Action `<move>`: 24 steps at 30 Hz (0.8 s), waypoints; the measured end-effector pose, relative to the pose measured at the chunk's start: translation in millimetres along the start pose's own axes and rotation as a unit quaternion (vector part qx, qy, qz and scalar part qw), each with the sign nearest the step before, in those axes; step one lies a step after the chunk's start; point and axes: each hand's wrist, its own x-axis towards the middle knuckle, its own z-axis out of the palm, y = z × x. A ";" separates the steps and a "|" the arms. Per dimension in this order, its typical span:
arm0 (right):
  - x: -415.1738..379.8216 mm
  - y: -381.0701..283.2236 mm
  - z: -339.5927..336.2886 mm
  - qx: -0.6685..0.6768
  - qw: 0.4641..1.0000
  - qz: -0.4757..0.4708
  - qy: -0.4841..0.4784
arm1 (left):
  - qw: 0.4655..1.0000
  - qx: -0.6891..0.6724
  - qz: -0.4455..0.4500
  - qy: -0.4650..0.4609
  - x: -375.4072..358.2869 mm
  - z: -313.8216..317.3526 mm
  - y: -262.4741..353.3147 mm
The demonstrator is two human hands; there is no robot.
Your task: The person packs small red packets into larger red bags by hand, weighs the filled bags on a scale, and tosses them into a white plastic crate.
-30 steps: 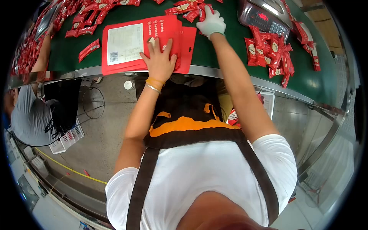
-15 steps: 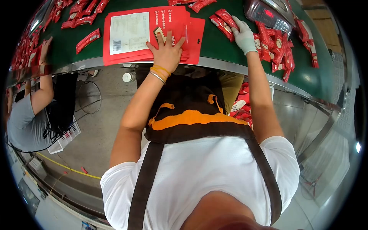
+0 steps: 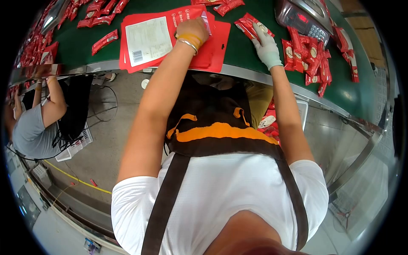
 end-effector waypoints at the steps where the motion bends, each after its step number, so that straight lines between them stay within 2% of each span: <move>1: 1.0 2.8 2.1 0.012 1.000 -0.008 0.006 | 1.000 0.004 0.000 0.003 -2.4 -3.1 2.3; 5: -1.2 0.1 -0.3 -0.003 1.000 0.003 -0.014 | 0.998 -0.033 -0.011 0.050 -34.4 -2.8 3.9; 7: 2.9 -0.2 -0.3 0.080 0.996 0.022 -0.021 | 0.989 -0.077 0.030 0.119 -42.7 1.5 -3.5; 8: 5.1 -20.7 -11.4 0.150 0.988 -0.016 0.009 | 0.989 -0.077 0.029 0.122 -44.1 4.2 -7.2; 9: 5.5 -43.8 -20.3 0.219 0.974 -0.055 0.038 | 0.978 -0.133 0.008 0.159 -45.6 8.2 -10.4; 10: 6.1 -64.7 -25.7 0.285 0.958 -0.036 0.005 | 0.963 -0.188 -0.013 0.191 -47.8 12.7 -12.5; 11: 6.2 -81.7 -25.6 0.252 0.965 -0.068 0.015 | 0.964 -0.188 -0.013 0.188 -49.9 15.4 -13.4; 13: 8.6 -94.5 -17.2 0.146 0.981 -0.105 -0.073 | 0.937 -0.245 -0.021 0.247 -51.2 18.2 -16.0; 14: 7.2 -94.7 -7.9 0.098 0.984 -0.128 -0.073 | 0.937 -0.246 -0.022 0.249 -50.7 18.1 -18.0; 16: 8.5 -93.8 -7.5 0.075 0.983 -0.140 -0.091 | 0.946 -0.242 -0.017 0.214 -52.0 17.1 -22.0; 19: 12.7 -96.1 -9.1 0.037 0.980 -0.167 -0.101 | 0.932 -0.284 0.023 0.224 -58.0 18.5 -22.9; 20: 17.7 -101.0 -10.8 0.033 0.972 -0.206 -0.106 | 0.932 -0.284 0.023 0.223 -57.8 20.7 -22.8; 21: 24.1 -107.3 -12.3 0.030 0.963 -0.244 -0.109 | 0.932 -0.261 0.096 0.234 -56.9 22.8 -23.0; 22: 36.7 -115.5 -11.6 0.031 0.964 -0.242 -0.106 | 0.925 -0.235 0.170 0.244 -54.8 22.6 -22.5; 23: 51.0 -123.5 -8.4 -0.033 0.945 -0.251 -0.209 | 0.926 -0.231 0.174 0.244 -57.5 12.1 -18.0; 24: 65.3 -131.6 -5.2 -0.094 0.909 -0.264 -0.309 | 0.914 -0.247 0.214 0.241 -61.3 2.1 -11.8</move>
